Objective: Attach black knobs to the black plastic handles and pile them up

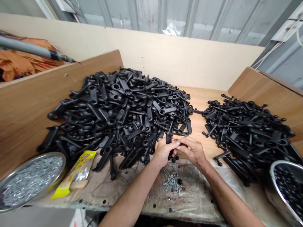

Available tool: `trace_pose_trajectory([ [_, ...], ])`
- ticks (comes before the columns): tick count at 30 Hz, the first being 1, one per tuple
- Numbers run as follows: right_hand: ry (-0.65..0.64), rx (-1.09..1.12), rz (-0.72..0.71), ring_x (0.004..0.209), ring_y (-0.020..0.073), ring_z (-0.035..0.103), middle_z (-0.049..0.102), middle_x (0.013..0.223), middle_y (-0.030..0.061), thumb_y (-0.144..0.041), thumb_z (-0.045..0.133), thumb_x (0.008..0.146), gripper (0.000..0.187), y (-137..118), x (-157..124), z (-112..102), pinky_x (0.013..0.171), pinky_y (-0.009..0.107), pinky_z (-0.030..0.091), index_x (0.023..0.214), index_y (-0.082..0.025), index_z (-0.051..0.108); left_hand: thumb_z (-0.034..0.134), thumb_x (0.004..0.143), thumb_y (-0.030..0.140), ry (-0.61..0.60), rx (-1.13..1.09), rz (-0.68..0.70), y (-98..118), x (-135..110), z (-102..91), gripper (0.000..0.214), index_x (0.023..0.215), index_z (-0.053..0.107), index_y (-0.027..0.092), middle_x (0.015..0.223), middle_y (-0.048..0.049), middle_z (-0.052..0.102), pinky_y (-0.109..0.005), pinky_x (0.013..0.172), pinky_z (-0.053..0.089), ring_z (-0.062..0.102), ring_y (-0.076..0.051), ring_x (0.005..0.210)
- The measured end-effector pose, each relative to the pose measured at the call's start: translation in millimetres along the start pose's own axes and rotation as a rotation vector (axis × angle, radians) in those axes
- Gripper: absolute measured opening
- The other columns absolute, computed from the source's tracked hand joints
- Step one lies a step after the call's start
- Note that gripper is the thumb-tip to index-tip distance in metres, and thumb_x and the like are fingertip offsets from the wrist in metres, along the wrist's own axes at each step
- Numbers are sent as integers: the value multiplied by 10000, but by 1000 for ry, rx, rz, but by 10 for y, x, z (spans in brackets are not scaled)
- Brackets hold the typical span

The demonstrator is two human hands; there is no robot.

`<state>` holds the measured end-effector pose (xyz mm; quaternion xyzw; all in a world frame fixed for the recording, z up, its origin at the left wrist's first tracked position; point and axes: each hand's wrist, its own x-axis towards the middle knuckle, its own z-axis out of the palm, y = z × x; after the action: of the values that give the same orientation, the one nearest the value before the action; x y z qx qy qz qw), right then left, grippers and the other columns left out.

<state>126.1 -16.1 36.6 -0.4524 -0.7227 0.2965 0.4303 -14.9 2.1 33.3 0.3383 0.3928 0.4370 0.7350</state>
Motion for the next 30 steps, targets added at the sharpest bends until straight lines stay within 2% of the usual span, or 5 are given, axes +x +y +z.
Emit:
trace_pose_trajectory([
  [7,-59,-44,-61,824,177,569,636,859,52,-274,497,855,213,-60,30,-44,756,293,443,993,-232,654,629,622,277,-84,-61,11,8,11,-24,212,757,591,118,446,40,491,-179,348,293,408,-62,356],
  [11,63,52,33,772,169,575,638,828,40,-286,532,825,175,-62,30,-51,717,292,461,933,-217,650,605,642,325,-65,-36,30,-28,1,15,212,707,557,129,485,15,531,-192,366,299,442,-80,379],
  [19,101,657,365,544,114,568,634,662,10,-321,625,745,238,-46,36,53,488,223,459,924,-163,629,520,757,271,128,462,348,-196,15,41,104,735,546,173,580,41,531,-200,502,383,460,-85,490],
  [23,112,776,430,521,103,565,630,632,11,-306,654,720,232,4,48,87,451,197,451,889,-148,648,473,775,215,161,596,448,-209,24,27,107,800,572,185,707,20,583,-213,647,408,524,-120,671],
  [30,72,843,467,449,80,534,599,588,-3,-313,658,729,201,52,49,91,369,159,424,825,-137,667,422,791,183,221,765,443,-204,22,51,149,822,566,198,713,5,598,-232,662,406,548,-143,689],
])
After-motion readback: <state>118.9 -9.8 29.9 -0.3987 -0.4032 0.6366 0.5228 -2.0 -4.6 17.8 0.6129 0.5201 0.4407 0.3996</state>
